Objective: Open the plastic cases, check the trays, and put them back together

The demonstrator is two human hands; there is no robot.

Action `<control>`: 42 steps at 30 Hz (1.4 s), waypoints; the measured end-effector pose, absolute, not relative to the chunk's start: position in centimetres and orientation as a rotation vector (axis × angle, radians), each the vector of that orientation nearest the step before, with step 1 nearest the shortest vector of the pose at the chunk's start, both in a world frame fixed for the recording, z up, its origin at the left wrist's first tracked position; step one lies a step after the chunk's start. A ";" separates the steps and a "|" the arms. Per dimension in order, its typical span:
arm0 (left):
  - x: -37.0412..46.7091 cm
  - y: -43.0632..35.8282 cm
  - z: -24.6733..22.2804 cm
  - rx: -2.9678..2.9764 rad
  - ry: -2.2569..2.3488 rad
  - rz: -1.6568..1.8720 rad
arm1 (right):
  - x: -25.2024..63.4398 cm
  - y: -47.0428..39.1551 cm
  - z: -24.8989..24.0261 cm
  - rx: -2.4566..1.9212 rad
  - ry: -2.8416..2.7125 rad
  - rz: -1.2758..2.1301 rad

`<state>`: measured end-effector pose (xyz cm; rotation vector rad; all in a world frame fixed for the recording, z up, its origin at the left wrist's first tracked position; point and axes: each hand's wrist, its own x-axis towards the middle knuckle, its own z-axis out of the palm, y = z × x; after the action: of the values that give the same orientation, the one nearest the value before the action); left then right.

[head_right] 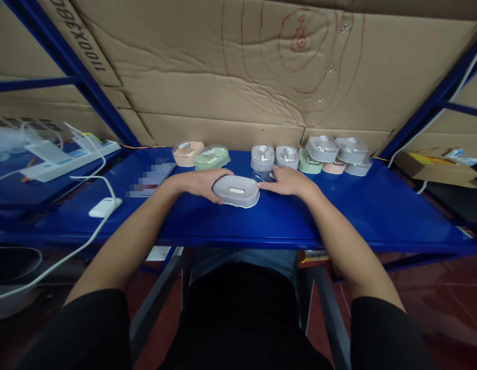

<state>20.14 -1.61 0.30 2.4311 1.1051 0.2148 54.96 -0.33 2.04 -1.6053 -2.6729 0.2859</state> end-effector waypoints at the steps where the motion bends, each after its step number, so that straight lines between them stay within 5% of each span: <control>1: 20.0 -1.7 0.5 2.428 1.109 0.199 | 55.0 -0.3 2.1 -1.637 -2.685 0.263; 15: 20.4 -1.8 0.2 2.431 1.127 0.368 | 56.8 2.2 -0.7 -1.525 -2.639 0.028; 23: 21.1 -2.1 0.0 2.441 1.111 0.428 | 53.2 -1.6 0.5 -0.936 -2.549 0.216; 42: 22.3 -2.3 -0.8 2.280 0.979 0.605 | 53.3 -1.4 0.1 -0.982 -2.350 0.180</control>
<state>22.28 -2.30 -0.75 2.2800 0.9788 0.6047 53.26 -1.39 0.08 -0.9817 -2.3504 0.1800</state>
